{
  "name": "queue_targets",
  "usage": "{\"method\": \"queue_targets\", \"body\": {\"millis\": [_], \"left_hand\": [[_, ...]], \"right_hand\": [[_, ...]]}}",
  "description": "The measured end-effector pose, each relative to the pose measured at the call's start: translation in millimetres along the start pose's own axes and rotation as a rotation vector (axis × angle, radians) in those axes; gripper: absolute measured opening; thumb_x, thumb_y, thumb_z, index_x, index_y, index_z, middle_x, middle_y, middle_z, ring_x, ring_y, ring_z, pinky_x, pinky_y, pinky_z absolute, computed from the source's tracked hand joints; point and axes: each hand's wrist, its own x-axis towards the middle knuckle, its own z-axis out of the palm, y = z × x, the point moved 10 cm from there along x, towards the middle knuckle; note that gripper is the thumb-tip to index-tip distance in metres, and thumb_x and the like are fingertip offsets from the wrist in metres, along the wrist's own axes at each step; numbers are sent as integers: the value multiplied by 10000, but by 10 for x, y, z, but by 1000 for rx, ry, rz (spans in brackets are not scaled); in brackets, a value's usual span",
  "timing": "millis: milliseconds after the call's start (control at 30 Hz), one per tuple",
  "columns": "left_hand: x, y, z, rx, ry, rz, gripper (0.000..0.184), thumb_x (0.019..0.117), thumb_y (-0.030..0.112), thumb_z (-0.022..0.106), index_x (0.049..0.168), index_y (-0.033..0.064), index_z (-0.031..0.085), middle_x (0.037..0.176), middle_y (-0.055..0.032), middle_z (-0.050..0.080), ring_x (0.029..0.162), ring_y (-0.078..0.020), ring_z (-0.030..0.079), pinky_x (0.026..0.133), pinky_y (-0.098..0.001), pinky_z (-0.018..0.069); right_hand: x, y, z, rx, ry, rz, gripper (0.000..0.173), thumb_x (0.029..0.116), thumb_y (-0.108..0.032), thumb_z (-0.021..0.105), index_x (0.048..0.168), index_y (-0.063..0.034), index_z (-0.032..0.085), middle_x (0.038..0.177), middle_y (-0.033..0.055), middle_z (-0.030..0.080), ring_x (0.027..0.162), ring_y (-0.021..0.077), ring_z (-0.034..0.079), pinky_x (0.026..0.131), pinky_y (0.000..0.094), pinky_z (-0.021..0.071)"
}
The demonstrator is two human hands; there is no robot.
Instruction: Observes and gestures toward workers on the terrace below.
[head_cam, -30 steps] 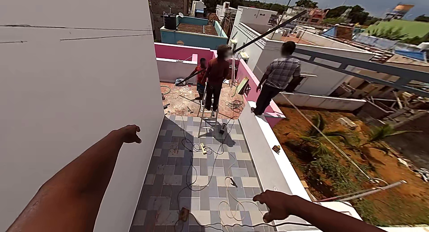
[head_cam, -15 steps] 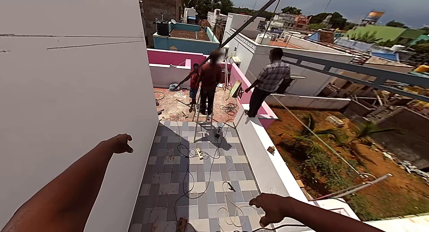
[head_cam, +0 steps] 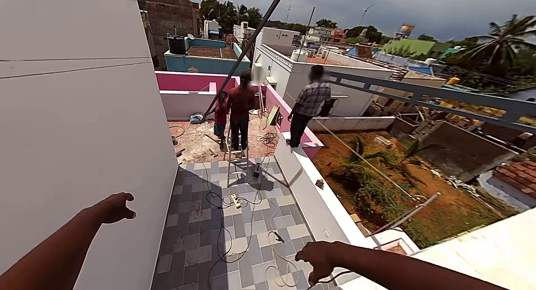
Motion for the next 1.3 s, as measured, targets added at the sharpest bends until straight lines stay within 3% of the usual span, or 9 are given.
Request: {"method": "queue_targets", "body": {"millis": [600, 1300], "left_hand": [[61, -88, 6, -12, 18, 5, 726, 970, 300, 758, 1521, -44, 432, 1368, -311, 611, 1351, -439, 554, 1147, -570, 410], [22, -31, -1, 6, 6, -10, 733, 972, 310, 755, 1530, -30, 424, 1375, -296, 614, 1348, -410, 566, 1147, -553, 414]], "right_hand": [[37, 10, -34, 7, 16, 1, 621, 1005, -308, 695, 1509, -8, 490, 1339, 318, 616, 1220, 472, 615, 1035, 639, 450], [38, -11, -45, 5, 5, -3, 638, 1003, -318, 697, 1512, -2, 478, 1349, 317, 612, 1259, 467, 597, 1057, 630, 442]]}}
